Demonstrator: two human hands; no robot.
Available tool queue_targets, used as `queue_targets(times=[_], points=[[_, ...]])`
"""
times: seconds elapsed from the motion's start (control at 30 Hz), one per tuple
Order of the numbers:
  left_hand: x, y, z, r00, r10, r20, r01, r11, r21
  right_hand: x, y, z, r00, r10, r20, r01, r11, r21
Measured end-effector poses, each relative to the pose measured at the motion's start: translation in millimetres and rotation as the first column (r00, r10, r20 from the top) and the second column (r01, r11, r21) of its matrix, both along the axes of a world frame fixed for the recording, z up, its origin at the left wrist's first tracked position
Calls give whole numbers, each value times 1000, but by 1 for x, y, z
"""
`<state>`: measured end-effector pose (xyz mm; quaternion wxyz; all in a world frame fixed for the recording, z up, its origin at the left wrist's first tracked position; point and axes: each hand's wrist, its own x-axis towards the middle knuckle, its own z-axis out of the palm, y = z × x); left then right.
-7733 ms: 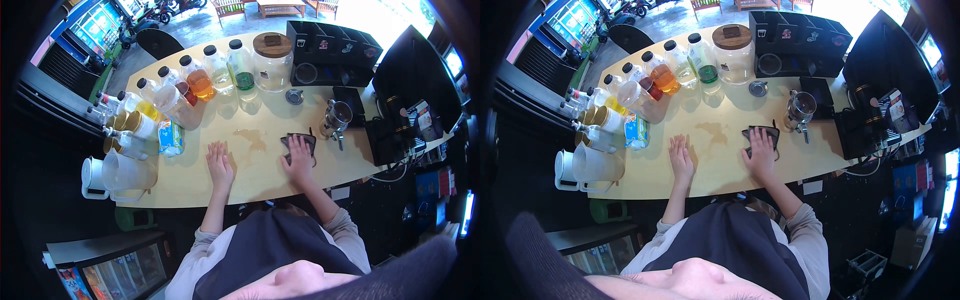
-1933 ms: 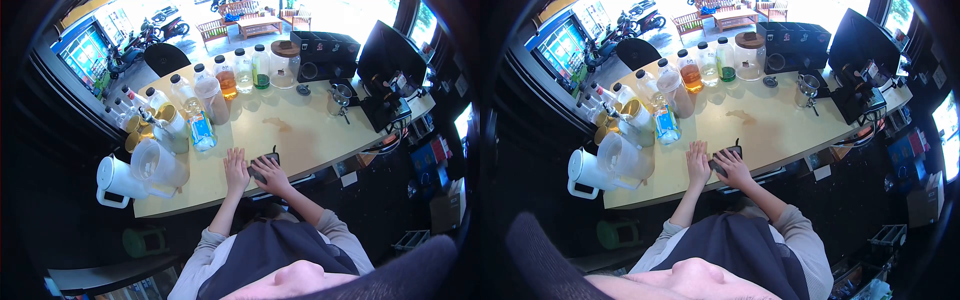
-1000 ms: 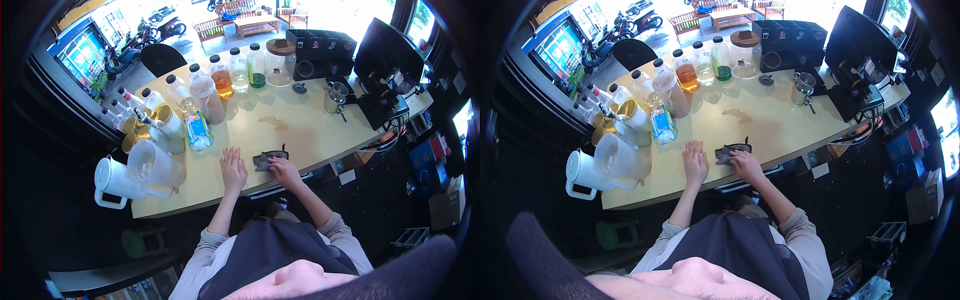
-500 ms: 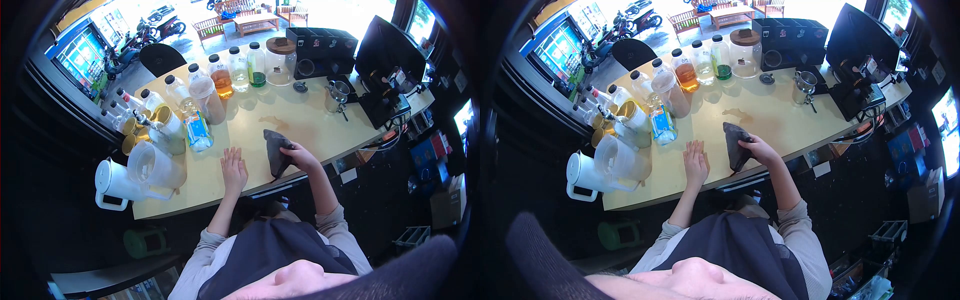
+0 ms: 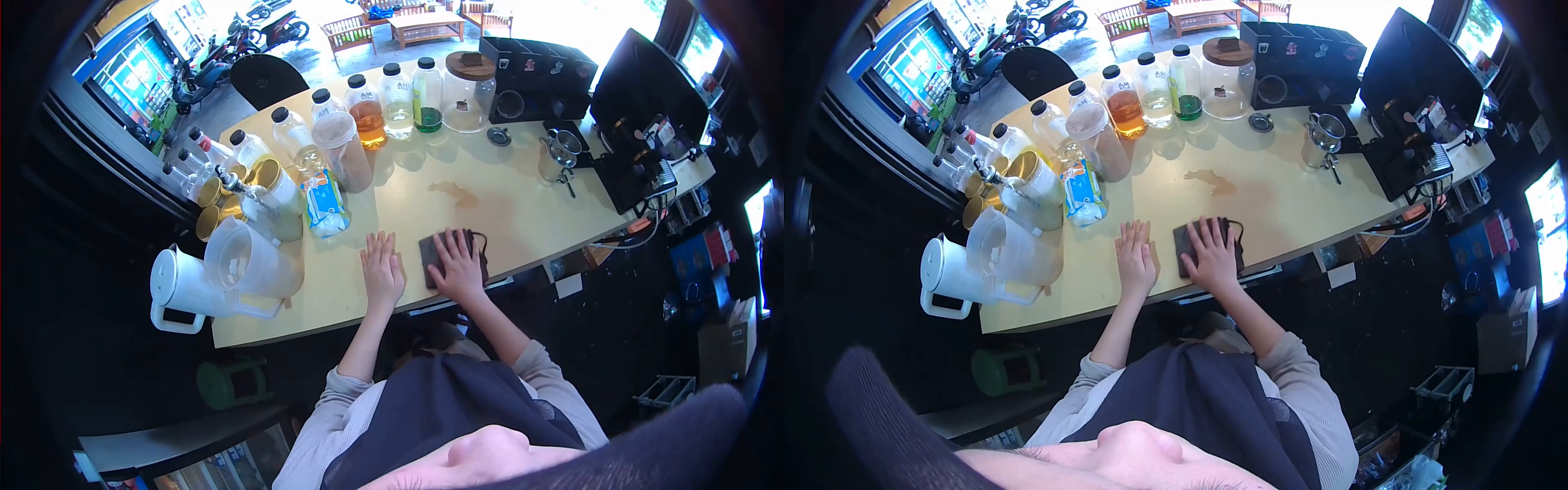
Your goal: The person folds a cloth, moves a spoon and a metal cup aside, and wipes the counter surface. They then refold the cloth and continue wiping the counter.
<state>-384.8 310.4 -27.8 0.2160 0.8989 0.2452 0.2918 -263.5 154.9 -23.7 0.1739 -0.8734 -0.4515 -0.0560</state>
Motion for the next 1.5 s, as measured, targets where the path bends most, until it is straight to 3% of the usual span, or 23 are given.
queue_targets(times=[0.07,0.13,0.17,0.27,0.43,0.67,0.8,0.87,0.93,0.97,1.0,1.07,1.13,1.27,1.37,1.5], points=[[-4,0,0,1000,8,-5,-8,1000,1,-17,-10,11,999,52,-6,-53,999,-4],[-3,-1,3,1000,9,10,-8,1000,-25,-22,-23,22,948,307,83,-302,951,-68],[-2,-1,3,1000,10,15,-10,1000,-25,-19,-26,25,916,399,43,-395,915,-86],[-1,0,2,999,30,17,-30,999,-22,-4,-4,10,918,397,-7,-397,915,-75],[-5,2,0,995,70,66,-65,995,-75,22,59,8,938,339,68,-342,939,34],[-9,-2,6,988,99,115,-84,988,-128,52,145,0,964,255,74,-259,965,46],[-28,-6,4,981,129,147,-105,981,-164,12,135,5,883,459,99,-463,886,19],[-42,-4,7,973,163,160,-134,974,-181,-20,118,-2,748,659,76,-656,752,-70],[-63,5,13,962,203,181,-169,968,-187,-40,83,8,607,794,-23,-794,606,-49],[-74,9,22,959,231,168,-200,963,-179,-39,69,6,548,834,-66,-829,551,93],[-86,14,28,957,242,161,-214,961,-175,-31,68,4,537,841,-67,-835,541,101],[-109,21,37,944,285,167,-248,946,-209,-11,75,3,665,746,-44,-746,660,-86],[-128,23,41,934,314,169,-282,941,-187,3,90,3,792,610,-2,-610,792,-18],[-146,22,34,918,369,147,-341,922,-183,-34,131,-2,905,422,61,-424,905,31],[-145,23,31,915,376,148,-353,922,-160,-84,144,2,851,524,29,-525,851,26],[-134,31,39,923,332,195,-306,940,-150,-125,114,4,636,771,-35,-769,637,46]])
